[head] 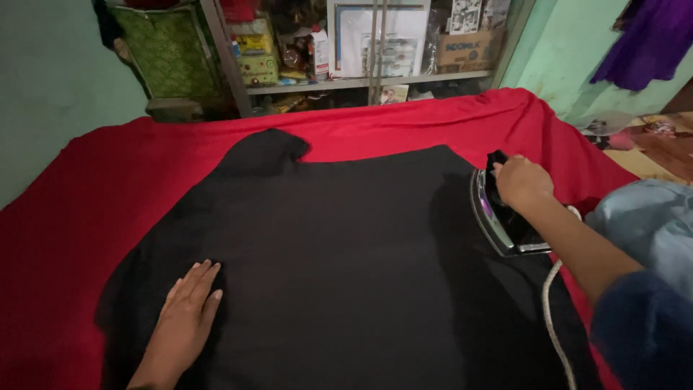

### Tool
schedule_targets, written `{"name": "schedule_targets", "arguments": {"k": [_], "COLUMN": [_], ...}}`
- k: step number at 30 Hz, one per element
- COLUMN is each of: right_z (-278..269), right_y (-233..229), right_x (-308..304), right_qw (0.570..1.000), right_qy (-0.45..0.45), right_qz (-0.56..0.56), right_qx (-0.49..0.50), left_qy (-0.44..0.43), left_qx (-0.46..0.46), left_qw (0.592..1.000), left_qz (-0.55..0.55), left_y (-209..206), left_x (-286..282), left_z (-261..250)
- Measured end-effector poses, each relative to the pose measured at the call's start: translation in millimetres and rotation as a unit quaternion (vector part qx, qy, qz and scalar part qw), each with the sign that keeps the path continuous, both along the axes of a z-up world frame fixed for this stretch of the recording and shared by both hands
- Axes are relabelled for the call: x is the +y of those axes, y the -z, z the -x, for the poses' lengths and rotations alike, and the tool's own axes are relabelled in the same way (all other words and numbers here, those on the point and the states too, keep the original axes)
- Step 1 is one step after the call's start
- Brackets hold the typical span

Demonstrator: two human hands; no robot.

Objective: Ironing a black shirt on a bed surface.

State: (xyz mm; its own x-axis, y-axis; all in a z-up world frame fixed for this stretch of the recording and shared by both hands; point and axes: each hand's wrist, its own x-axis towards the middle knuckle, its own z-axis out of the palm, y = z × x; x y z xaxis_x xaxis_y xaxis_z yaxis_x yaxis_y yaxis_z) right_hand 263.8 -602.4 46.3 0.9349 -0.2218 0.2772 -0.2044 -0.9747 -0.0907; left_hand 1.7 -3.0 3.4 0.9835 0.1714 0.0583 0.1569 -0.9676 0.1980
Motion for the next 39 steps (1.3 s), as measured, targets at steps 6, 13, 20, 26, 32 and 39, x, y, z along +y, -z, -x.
{"name": "schedule_targets", "arguments": {"k": [6, 13, 20, 26, 32, 39], "right_z": [23.9, 48.5, 106.7, 112.9, 107.5, 57.4], "right_y": [4.4, 4.8, -30.9, -26.0, -28.5, -20.1], "right_x": [-7.9, -19.5, 21.9, 63.1, 100.0, 116.3], "right_qw": [1.000, 0.997, 0.996, 0.993, 0.994, 0.992], "right_qy": [-0.009, -0.051, -0.082, -0.118, -0.112, -0.123], "right_qz": [0.009, 0.048, 0.036, 0.018, 0.001, 0.027], "right_qx": [-0.014, -0.030, -0.021, -0.002, 0.004, 0.000], "left_qy": [0.037, 0.045, 0.064, 0.064, 0.079, 0.060], "left_qx": [-0.077, -0.083, -0.080, -0.099, -0.117, -0.100], "left_qw": [0.996, 0.995, 0.994, 0.992, 0.989, 0.993], "left_qz": [0.034, 0.026, 0.028, 0.049, 0.039, 0.035], "left_y": [4.2, 3.9, 7.2, 4.4, 4.5, 6.4], "left_x": [2.0, 1.8, 4.8, 2.7, 2.3, 1.3], "left_z": [1.7, 3.2, 3.4, 3.9, 4.7, 1.5]}}
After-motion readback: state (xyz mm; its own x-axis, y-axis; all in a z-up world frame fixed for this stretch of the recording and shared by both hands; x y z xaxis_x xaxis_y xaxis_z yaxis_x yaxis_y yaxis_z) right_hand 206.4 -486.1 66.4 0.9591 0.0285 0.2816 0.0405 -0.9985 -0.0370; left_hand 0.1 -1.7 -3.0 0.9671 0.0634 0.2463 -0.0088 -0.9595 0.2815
